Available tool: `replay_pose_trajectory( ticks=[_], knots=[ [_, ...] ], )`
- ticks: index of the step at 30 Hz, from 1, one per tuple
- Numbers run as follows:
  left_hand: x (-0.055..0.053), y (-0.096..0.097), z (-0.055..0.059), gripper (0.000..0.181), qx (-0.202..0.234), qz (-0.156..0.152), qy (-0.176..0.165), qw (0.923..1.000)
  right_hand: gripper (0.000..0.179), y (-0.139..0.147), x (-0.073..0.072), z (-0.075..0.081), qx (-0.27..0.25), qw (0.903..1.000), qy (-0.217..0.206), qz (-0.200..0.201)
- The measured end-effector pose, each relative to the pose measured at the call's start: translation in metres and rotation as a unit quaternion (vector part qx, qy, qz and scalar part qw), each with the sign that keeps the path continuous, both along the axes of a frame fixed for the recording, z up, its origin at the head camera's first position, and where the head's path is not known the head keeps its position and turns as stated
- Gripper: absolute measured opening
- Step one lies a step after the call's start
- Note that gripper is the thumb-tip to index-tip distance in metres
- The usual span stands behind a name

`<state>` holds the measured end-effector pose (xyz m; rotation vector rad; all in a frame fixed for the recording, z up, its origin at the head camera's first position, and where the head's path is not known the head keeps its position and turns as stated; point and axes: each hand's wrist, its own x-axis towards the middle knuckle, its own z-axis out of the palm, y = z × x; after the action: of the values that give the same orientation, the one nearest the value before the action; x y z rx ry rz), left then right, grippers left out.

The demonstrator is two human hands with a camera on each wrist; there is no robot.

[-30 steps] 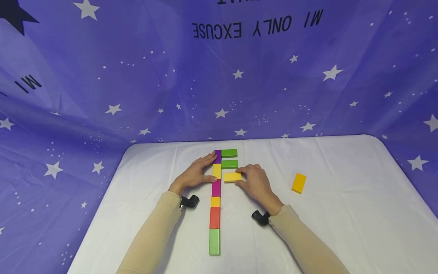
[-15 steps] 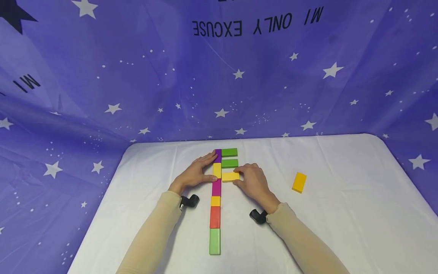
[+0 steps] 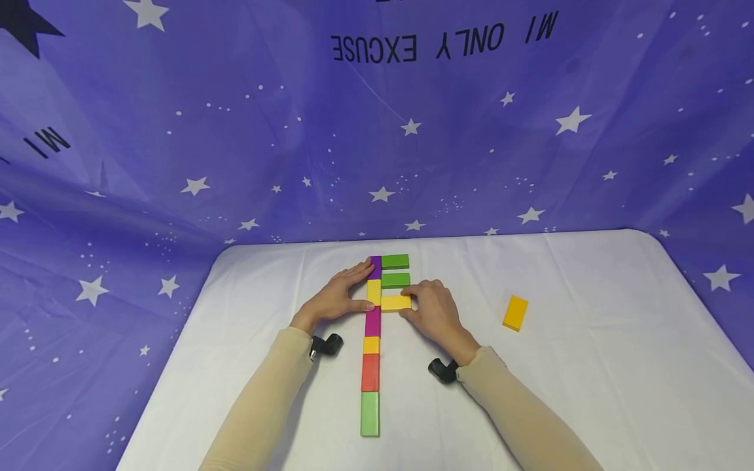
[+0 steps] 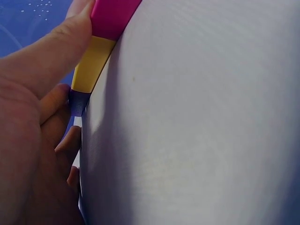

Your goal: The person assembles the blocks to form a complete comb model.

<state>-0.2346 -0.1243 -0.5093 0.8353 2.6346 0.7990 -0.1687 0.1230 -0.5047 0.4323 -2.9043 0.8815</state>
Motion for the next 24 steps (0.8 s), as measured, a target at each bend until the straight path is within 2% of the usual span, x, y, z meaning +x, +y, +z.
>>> replay_pose_trajectory(
  ticks=[16,24],
  knots=[
    [0.001,0.0,0.0,0.093,0.002,0.004,-0.002,1.0,0.046,-0.001,0.001,-0.001,-0.009,0.9997,-0.018,-0.013],
    [0.001,0.0,0.0,0.093,0.011,-0.004,0.005,0.9999,0.057,0.013,0.005,0.01,-0.071,0.9972,-0.019,-0.017]
  ],
)
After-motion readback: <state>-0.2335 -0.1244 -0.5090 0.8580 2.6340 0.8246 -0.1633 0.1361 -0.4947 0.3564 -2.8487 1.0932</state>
